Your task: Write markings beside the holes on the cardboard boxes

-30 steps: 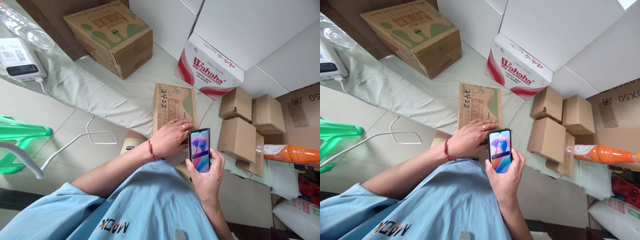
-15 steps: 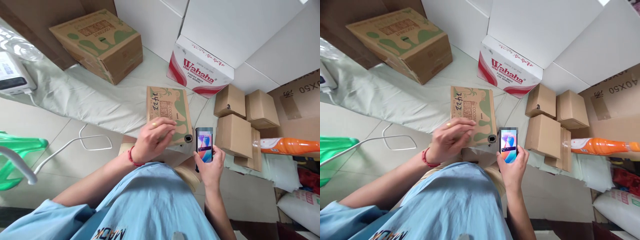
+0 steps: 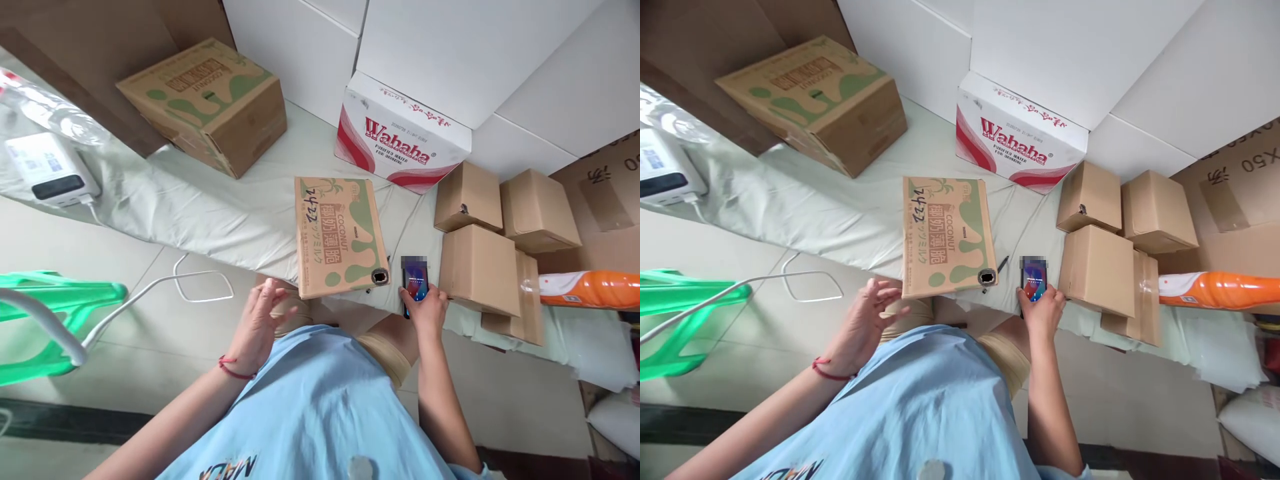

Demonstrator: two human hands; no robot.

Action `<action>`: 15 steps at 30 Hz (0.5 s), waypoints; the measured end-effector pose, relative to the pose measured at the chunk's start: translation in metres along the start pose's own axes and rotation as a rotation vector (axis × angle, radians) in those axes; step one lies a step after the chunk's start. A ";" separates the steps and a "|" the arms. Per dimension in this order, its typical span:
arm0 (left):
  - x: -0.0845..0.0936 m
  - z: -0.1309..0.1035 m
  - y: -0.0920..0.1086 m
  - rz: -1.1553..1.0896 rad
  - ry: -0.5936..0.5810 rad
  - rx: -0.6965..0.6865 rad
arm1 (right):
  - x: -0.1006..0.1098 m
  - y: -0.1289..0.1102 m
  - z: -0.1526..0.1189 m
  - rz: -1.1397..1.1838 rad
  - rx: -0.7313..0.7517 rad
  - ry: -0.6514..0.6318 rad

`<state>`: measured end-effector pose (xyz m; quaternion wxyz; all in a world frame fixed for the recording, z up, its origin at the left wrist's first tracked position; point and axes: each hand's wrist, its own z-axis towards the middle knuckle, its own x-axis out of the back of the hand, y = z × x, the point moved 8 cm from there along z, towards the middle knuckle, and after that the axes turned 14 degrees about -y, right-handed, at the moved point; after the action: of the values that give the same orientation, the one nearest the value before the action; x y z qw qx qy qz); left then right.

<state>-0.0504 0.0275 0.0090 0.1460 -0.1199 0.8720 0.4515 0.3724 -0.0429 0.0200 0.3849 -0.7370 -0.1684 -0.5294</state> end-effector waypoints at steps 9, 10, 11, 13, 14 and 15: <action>-0.045 0.007 -0.012 -0.029 -0.265 0.129 | 0.028 -0.026 -0.020 0.126 0.274 0.208; -0.048 0.009 -0.010 -0.030 -0.257 0.133 | 0.029 -0.024 -0.023 0.141 0.275 0.213; -0.050 0.011 -0.009 -0.035 -0.239 0.137 | 0.029 -0.022 -0.024 0.154 0.273 0.214; -0.053 0.011 -0.005 -0.052 -0.215 0.143 | 0.026 -0.018 -0.027 0.180 0.263 0.199; -0.054 0.011 -0.003 -0.063 -0.211 0.142 | 0.024 -0.016 -0.029 0.195 0.254 0.188; -0.055 0.009 0.000 -0.076 -0.211 0.141 | 0.022 -0.014 -0.030 0.211 0.244 0.174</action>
<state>0.0018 0.0394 0.0234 0.2619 -0.0944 0.8761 0.3935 0.3523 -0.0594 0.0501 0.5381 -0.6498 -0.1192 -0.5235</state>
